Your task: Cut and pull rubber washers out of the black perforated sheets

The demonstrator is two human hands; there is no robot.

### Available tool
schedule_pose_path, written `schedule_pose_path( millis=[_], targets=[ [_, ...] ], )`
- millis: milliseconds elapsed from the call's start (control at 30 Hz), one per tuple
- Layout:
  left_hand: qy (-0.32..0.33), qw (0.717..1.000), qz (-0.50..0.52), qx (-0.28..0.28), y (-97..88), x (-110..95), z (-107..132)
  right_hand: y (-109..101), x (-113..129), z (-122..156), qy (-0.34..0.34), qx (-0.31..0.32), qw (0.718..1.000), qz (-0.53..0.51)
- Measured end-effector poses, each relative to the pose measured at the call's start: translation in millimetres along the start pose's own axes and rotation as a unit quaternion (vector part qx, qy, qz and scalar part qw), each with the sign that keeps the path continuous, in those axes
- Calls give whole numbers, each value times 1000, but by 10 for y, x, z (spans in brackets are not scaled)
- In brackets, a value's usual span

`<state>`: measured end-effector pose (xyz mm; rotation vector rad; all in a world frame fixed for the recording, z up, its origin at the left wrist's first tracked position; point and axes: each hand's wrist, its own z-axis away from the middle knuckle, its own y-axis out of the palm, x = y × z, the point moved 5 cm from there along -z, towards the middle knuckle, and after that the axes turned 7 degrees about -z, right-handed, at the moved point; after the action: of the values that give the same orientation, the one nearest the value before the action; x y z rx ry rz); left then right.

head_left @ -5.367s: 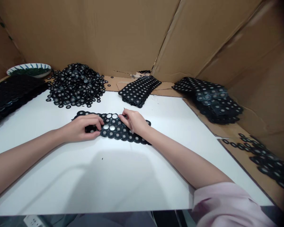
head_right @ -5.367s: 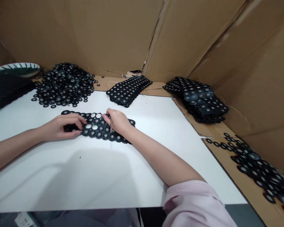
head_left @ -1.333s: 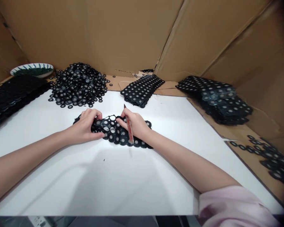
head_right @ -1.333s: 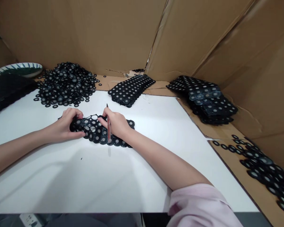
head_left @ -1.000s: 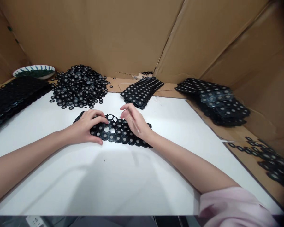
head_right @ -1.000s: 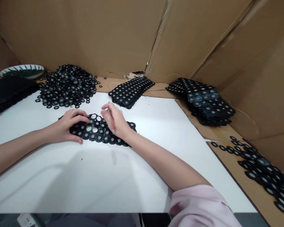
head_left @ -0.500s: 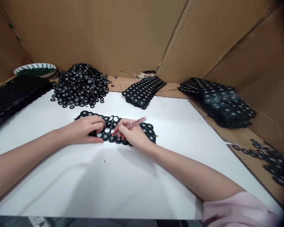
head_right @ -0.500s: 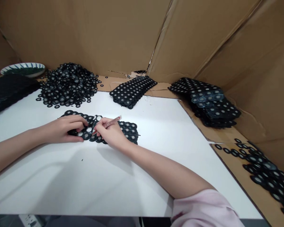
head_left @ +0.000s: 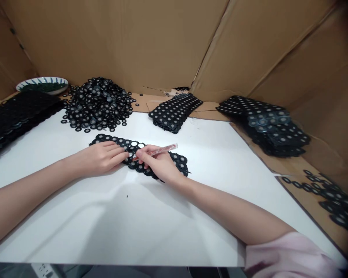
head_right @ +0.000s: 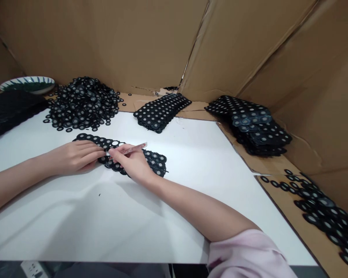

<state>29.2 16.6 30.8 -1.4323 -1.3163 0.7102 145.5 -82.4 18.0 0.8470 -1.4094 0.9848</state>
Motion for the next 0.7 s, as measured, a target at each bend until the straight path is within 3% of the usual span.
schedule_pose_path(
  millis=[167,367,533,700],
  targets=[
    [2,1000,-3,-11,29,6,-7,32,7,-14,-1,9,1000,-29],
    [-17,992,-105,-72,45,-119,12,45,-34,-74,32,-67,997,-31],
    [-69,975,-174,-123,-16,-155,-23,92,-32,-114,-18,-52,998,41],
    [19,992,-78,-101,-43,-114,-2,14,-32,-45,-18,-68,997,-41]
  ],
)
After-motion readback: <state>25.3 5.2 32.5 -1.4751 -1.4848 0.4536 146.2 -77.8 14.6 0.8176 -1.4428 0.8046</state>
